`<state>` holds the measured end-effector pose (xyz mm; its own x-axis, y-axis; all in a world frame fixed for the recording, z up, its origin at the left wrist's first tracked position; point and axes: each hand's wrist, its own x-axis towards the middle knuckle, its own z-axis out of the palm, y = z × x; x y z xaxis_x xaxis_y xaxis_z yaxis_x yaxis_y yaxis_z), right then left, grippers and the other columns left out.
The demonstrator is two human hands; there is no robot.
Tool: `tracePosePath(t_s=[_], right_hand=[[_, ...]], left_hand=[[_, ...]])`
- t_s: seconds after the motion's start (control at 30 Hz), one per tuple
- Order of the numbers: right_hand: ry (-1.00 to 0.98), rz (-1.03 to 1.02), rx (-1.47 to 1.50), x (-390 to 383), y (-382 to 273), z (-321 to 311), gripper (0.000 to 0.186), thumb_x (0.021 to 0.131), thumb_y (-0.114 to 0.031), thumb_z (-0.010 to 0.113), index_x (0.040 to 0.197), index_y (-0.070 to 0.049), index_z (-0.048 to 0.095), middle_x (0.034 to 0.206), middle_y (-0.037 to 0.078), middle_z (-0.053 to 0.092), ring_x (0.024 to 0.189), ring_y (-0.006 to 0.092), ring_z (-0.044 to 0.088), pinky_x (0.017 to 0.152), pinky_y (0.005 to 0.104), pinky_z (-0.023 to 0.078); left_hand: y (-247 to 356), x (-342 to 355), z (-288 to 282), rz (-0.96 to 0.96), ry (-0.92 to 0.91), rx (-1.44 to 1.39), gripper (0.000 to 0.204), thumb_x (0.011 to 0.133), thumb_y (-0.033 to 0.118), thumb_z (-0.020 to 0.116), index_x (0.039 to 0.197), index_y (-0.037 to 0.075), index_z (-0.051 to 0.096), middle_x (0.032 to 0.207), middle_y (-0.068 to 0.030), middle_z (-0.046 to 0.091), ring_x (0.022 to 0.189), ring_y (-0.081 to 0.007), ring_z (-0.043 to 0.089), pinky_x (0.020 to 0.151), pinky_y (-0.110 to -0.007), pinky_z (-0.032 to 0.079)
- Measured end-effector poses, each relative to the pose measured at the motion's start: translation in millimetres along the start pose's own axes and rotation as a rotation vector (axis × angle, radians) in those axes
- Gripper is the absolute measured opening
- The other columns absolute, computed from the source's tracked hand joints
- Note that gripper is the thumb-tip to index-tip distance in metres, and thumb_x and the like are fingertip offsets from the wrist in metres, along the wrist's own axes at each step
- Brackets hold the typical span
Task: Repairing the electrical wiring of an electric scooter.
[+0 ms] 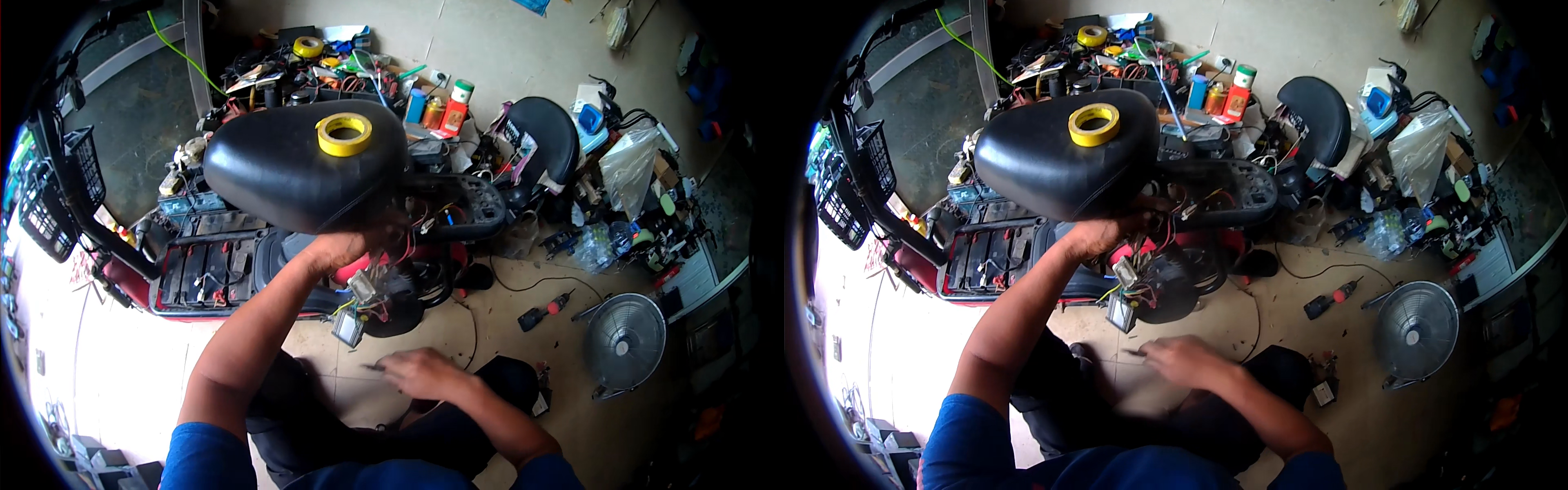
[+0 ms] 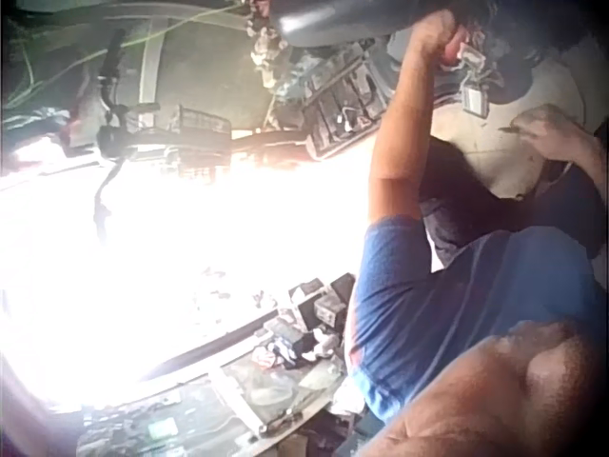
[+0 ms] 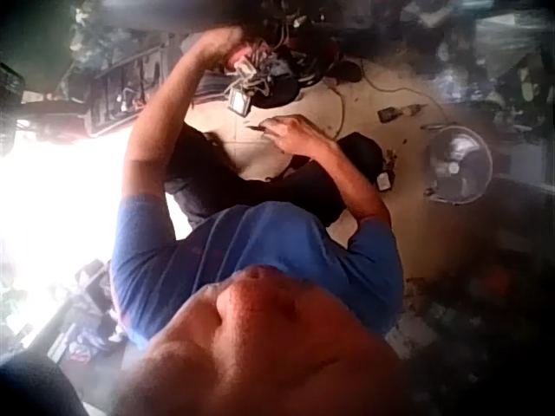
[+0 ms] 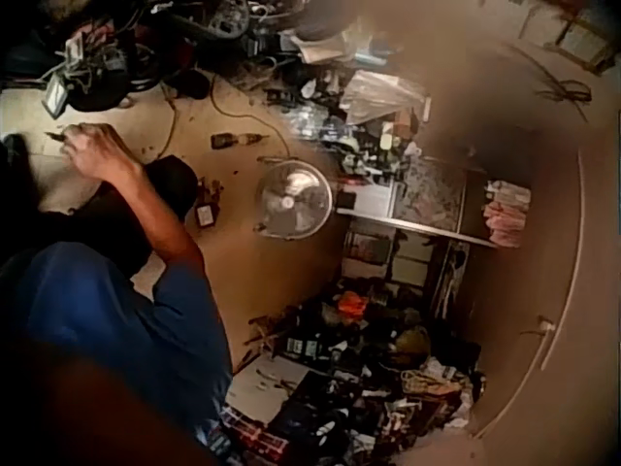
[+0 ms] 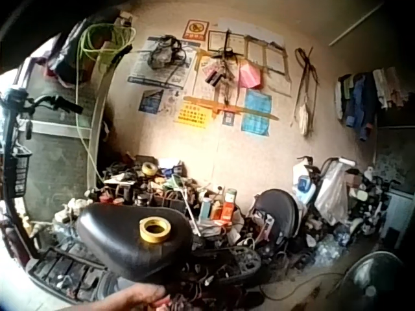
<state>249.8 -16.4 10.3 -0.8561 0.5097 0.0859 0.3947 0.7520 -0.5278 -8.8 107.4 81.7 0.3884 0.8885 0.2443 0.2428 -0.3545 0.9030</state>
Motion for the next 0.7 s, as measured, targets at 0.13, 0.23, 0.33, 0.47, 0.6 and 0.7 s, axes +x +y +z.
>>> tracePosePath(t_s=[0.13, 0.23, 0.33, 0.47, 0.6, 0.7], right_hand=[[0.154, 0.094, 0.117, -2, 6, -30, 0.025, 0.089, -0.014, 0.074, 0.110, -0.003, 0.067, 0.094, 0.016, 0.072, 0.085, 0.0346, 0.072, 0.075, 0.0407, 0.056], [0.265, 0.172, 0.217, -8, 20, -17, 0.027, 0.091, -0.016, 0.073, 0.113, -0.002, 0.066, 0.093, 0.015, 0.072, 0.083, 0.0297, 0.072, 0.078, 0.0375, 0.056], [0.409, 0.372, 0.427, -10, 24, 4, 0.027, 0.094, -0.016, 0.071, 0.117, -0.003, 0.064, 0.090, 0.012, 0.070, 0.081, 0.0215, 0.070, 0.079, 0.0343, 0.055], [0.443, 0.454, 0.503, -13, 32, 16, 0.025, 0.096, -0.015, 0.068, 0.116, -0.001, 0.063, 0.090, 0.010, 0.070, 0.081, 0.0178, 0.068, 0.078, 0.0319, 0.054], [0.556, 0.567, 0.869, -12, 37, 21, 0.020, 0.096, -0.013, 0.068, 0.111, 0.000, 0.064, 0.089, 0.006, 0.068, 0.080, 0.0154, 0.069, 0.079, 0.0293, 0.054], [0.636, 0.524, 0.973, -12, 40, 20, 0.013, 0.097, -0.010, 0.067, 0.106, -0.002, 0.061, 0.086, 0.002, 0.063, 0.078, 0.0111, 0.065, 0.076, 0.0253, 0.053]], left_hand=[[5, 0, 0, 0.022, -0.017, -0.022, 0.036, 0.101, 0.023, 0.053, 0.132, 0.010, 0.065, 0.103, -0.0084, 0.070, 0.084, -0.0148, 0.062, 0.079, -0.031, 0.051], [4, 1, 3, 0.055, -0.018, -0.044, 0.037, 0.101, 0.022, 0.051, 0.132, 0.006, 0.062, 0.096, -0.0085, 0.069, 0.072, -0.0127, 0.061, 0.067, -0.029, 0.052], [6, 0, 2, 0.038, -0.003, -0.052, 0.037, 0.101, 0.022, 0.053, 0.132, 0.005, 0.062, 0.096, -0.0082, 0.069, 0.071, -0.0121, 0.061, 0.067, -0.028, 0.052], [6, 1, 0, 0.027, -0.005, -0.066, 0.036, 0.100, 0.022, 0.056, 0.132, 0.007, 0.063, 0.101, -0.0081, 0.070, 0.079, -0.0126, 0.063, 0.072, -0.029, 0.053], [5, 1, -1, 0.070, 0.040, 0.025, 0.035, 0.100, 0.022, 0.057, 0.130, 0.007, 0.064, 0.109, -0.0077, 0.070, 0.090, -0.0145, 0.064, 0.081, -0.031, 0.053], [8, -1, 0, -0.030, -0.019, -0.088, 0.039, 0.102, 0.024, 0.056, 0.136, 0.006, 0.062, 0.118, -0.0081, 0.068, 0.103, -0.0151, 0.062, 0.093, -0.031, 0.049]])
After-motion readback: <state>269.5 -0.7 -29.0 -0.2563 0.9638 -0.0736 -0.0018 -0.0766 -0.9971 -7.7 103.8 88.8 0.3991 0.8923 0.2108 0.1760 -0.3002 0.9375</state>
